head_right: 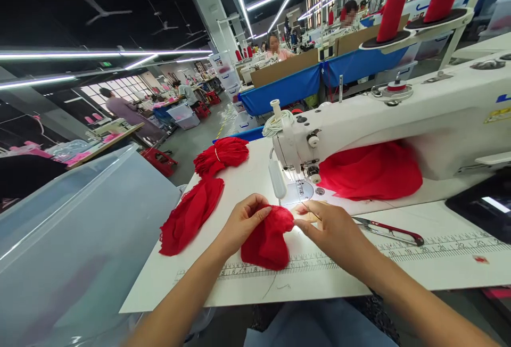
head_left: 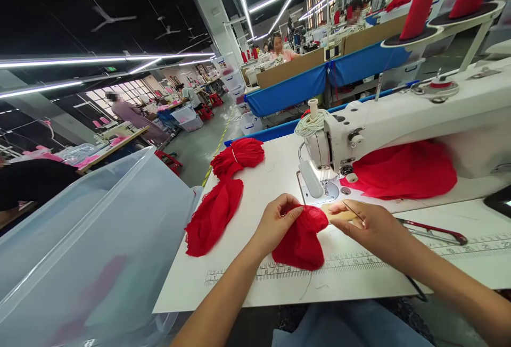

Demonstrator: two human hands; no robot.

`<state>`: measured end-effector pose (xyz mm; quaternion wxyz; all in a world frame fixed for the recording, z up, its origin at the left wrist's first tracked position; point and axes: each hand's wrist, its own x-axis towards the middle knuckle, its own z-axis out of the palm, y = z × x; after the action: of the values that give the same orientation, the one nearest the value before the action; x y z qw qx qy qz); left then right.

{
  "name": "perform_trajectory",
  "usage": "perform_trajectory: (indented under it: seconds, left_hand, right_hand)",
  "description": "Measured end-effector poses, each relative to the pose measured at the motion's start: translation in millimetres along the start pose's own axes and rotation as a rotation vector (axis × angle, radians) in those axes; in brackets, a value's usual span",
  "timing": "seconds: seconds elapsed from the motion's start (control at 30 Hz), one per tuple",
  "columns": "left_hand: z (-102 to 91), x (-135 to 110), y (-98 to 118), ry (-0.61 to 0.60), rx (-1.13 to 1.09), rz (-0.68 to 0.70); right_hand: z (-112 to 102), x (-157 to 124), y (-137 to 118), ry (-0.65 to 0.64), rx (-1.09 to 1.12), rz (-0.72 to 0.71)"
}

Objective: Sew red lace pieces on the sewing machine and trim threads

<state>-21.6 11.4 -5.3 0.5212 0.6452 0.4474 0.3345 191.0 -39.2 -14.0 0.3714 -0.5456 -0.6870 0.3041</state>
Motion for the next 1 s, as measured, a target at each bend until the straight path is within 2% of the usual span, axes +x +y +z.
perform_trajectory:
  seconds: [0.13,0.27,0.43,0.57,0.7,0.87,1.0]
  left_hand:
    - [5.0,-4.7,7.3,-0.027,-0.052,-0.019]
    - [7.4,-2.7,7.9,-0.055,-0.08,-0.069]
    - [13.6,-0.2,2.4,-0.033,-0.23,-0.107]
    - [19.7,2.1,-1.0,0.017,-0.361,-0.086]
    - [25.3,3.9,-2.0,0.015,-0.486,-0.138]
    - [30.2,4.9,2.3,0.001,-0.429,-0.086]
    - [28.4,6.4,2.7,0.032,-0.434,-0.08]
  right_hand:
    - [21.7,-3.4,-2.9,0.012,0.345,0.107]
    - [29.1,-4.8,1.8,0.078,0.506,0.161]
    - [27.7,-8.8,8.0,0.07,0.488,0.23]
    - [24.1,-13.4,6.8,0.138,0.51,0.285]
    - [23.4,-17.4,3.6,0.153,0.565,0.349]
    - [24.9,-21.7,3.9,0.242,0.515,0.302]
    - [19.8,-20.9,15.8,0.174,0.477,0.352]
